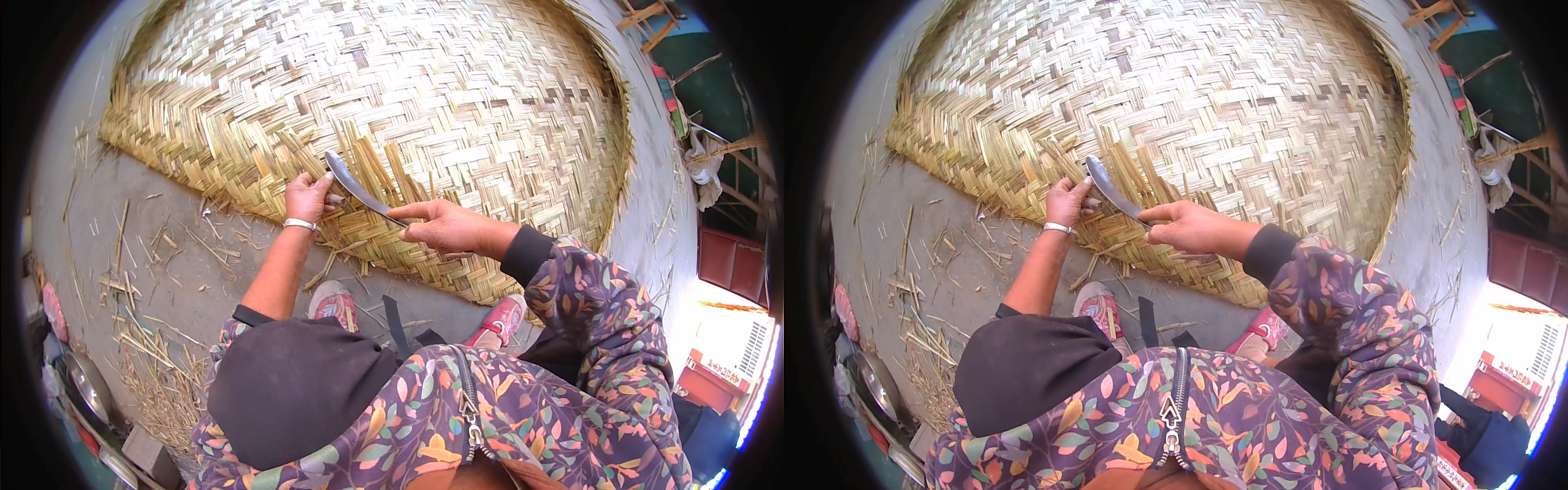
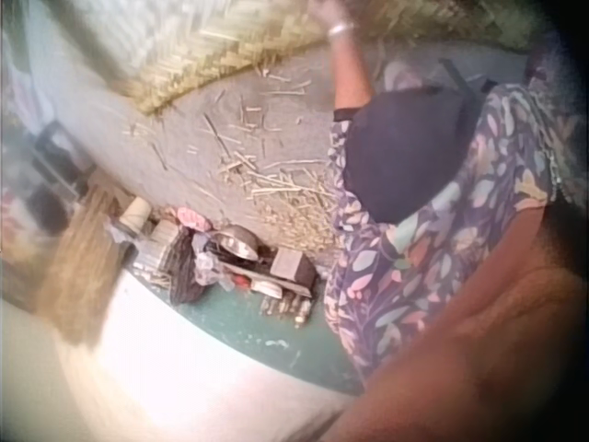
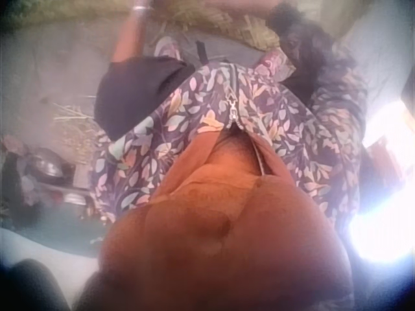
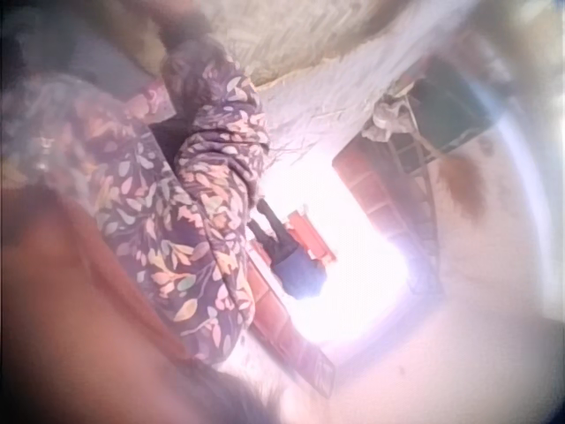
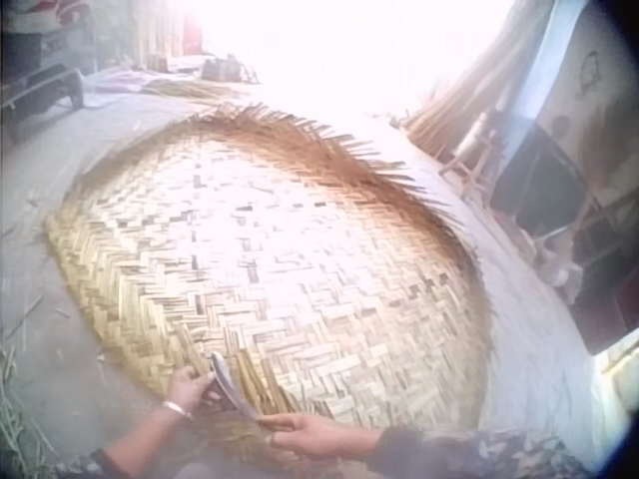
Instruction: The person sits on the floor and uses a curved knife to trim and adjust the edges of a large woven mat. They repeatedly tap and press the mat's edge to secure the weave and remove excess strands.
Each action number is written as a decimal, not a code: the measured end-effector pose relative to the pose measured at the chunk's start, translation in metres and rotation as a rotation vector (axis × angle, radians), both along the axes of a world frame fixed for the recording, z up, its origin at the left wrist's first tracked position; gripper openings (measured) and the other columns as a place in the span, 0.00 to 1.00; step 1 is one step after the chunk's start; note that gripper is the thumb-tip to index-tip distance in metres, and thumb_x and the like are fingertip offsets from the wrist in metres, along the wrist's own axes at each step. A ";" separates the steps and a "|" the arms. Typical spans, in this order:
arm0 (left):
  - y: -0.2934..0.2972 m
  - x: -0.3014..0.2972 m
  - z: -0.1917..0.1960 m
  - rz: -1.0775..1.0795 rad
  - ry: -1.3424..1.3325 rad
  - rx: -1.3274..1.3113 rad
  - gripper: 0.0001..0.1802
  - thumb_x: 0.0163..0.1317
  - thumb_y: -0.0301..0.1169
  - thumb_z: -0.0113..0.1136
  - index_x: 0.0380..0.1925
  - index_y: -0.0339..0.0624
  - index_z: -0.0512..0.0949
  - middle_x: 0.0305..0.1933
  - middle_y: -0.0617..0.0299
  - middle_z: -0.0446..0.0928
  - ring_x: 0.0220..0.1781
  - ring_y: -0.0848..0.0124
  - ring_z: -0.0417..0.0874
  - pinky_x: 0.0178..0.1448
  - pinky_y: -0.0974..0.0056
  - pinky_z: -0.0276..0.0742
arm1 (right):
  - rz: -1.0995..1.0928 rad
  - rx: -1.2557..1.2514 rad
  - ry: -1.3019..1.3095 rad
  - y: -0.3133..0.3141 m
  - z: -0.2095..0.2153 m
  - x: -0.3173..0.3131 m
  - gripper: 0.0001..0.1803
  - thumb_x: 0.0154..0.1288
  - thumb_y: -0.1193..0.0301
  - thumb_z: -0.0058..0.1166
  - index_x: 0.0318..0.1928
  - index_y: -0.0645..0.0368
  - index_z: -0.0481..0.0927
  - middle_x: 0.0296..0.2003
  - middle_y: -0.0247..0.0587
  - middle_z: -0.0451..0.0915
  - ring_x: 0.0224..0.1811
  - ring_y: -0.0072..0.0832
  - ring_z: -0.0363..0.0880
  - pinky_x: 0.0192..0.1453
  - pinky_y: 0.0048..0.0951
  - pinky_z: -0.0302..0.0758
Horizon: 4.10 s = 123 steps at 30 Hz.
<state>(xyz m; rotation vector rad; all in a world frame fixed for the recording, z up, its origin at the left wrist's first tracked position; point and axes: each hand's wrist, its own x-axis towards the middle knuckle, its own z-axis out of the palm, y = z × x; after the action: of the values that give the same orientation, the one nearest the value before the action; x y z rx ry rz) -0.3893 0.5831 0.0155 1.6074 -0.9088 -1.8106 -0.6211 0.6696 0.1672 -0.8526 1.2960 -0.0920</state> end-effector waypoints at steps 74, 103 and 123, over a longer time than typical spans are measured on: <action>0.013 -0.017 -0.005 0.017 0.185 0.045 0.07 0.65 0.34 0.65 0.33 0.46 0.77 0.27 0.71 0.79 0.22 0.80 0.78 0.24 0.72 0.76 | 0.192 -0.264 0.205 0.017 -0.006 -0.021 0.31 0.60 0.63 0.56 0.64 0.59 0.74 0.44 0.48 0.84 0.41 0.30 0.83 0.48 0.30 0.77; -0.008 -0.028 0.010 0.028 0.102 0.367 0.11 0.63 0.38 0.66 0.27 0.47 0.76 0.19 0.68 0.73 0.16 0.77 0.75 0.17 0.68 0.71 | 0.310 -0.594 0.686 0.001 -0.062 0.039 0.29 0.57 0.60 0.55 0.62 0.46 0.74 0.35 0.49 0.85 0.40 0.45 0.85 0.45 0.45 0.79; 0.004 -0.024 0.007 -0.538 -0.824 -0.495 0.21 0.60 0.51 0.65 0.35 0.43 0.80 0.29 0.49 0.82 0.29 0.57 0.84 0.34 0.54 0.77 | 0.380 -0.278 0.363 0.053 0.073 -0.069 0.33 0.58 0.65 0.56 0.66 0.50 0.72 0.32 0.44 0.83 0.31 0.33 0.82 0.39 0.34 0.78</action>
<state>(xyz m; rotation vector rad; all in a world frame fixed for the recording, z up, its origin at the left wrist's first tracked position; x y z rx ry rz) -0.4131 0.5873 0.0223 1.8722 -2.1258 -0.9937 -0.6900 0.7229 0.2398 -1.3888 1.4520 0.1970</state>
